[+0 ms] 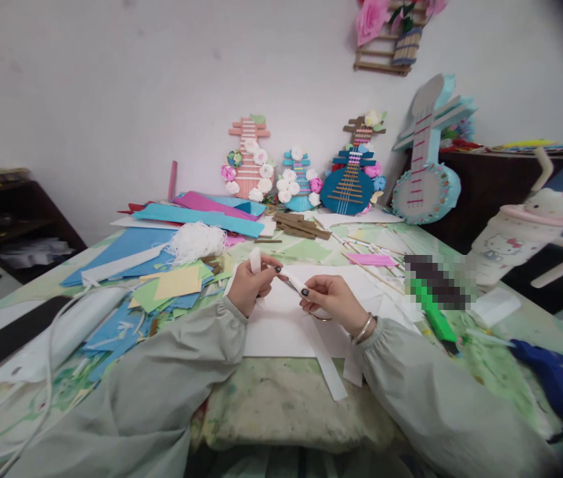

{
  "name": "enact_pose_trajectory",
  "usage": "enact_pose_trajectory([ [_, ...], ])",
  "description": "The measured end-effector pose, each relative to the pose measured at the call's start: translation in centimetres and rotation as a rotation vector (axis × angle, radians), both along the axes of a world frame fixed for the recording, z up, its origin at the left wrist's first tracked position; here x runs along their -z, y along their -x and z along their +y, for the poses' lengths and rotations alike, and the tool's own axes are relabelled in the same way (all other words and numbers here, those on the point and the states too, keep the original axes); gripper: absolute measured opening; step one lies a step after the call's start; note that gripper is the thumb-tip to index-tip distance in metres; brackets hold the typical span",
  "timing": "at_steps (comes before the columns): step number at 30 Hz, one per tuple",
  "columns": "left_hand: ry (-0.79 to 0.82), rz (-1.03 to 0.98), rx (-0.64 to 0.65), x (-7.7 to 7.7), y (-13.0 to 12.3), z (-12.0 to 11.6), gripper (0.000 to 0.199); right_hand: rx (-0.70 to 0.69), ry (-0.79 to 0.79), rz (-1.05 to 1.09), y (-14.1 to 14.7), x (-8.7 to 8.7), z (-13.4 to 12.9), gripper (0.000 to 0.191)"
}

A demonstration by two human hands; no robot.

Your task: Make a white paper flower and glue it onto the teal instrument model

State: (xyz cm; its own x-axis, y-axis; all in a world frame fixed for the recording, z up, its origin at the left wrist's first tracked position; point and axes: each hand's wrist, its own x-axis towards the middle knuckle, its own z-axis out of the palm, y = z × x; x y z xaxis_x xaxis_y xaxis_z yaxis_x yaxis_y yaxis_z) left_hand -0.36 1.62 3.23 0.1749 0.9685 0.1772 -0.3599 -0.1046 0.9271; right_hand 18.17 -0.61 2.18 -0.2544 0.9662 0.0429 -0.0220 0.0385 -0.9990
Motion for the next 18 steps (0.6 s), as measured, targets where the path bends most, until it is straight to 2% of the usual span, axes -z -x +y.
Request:
enact_pose_trajectory([
  [4, 0.027, -0.246, 0.114, 0.2, -0.3, -0.3, 0.045, -0.013, -0.009, 0.11, 0.6, -0.1, -0.7, 0.036],
  [6, 0.046, -0.306, 0.167, 0.3, -0.8, -0.8, 0.048, -0.04, -0.003, 0.182, 1.3, -0.2, -1.3, 0.034],
  [10, 0.034, -0.254, 0.173, 0.4, -2.1, -1.9, 0.049, -0.108, 0.056, 0.216, 2.9, 0.1, -2.3, 0.035],
  [16, 0.042, -0.128, 0.049, 0.0, -2.9, -2.7, 0.042, -0.047, 0.042, 0.165, 3.6, 0.6, -2.5, 0.038],
  [18, 0.059, -0.135, 0.063, -0.1, -2.9, -2.8, 0.04, -0.072, 0.043, 0.154, 3.6, 0.7, -2.4, 0.038],
])
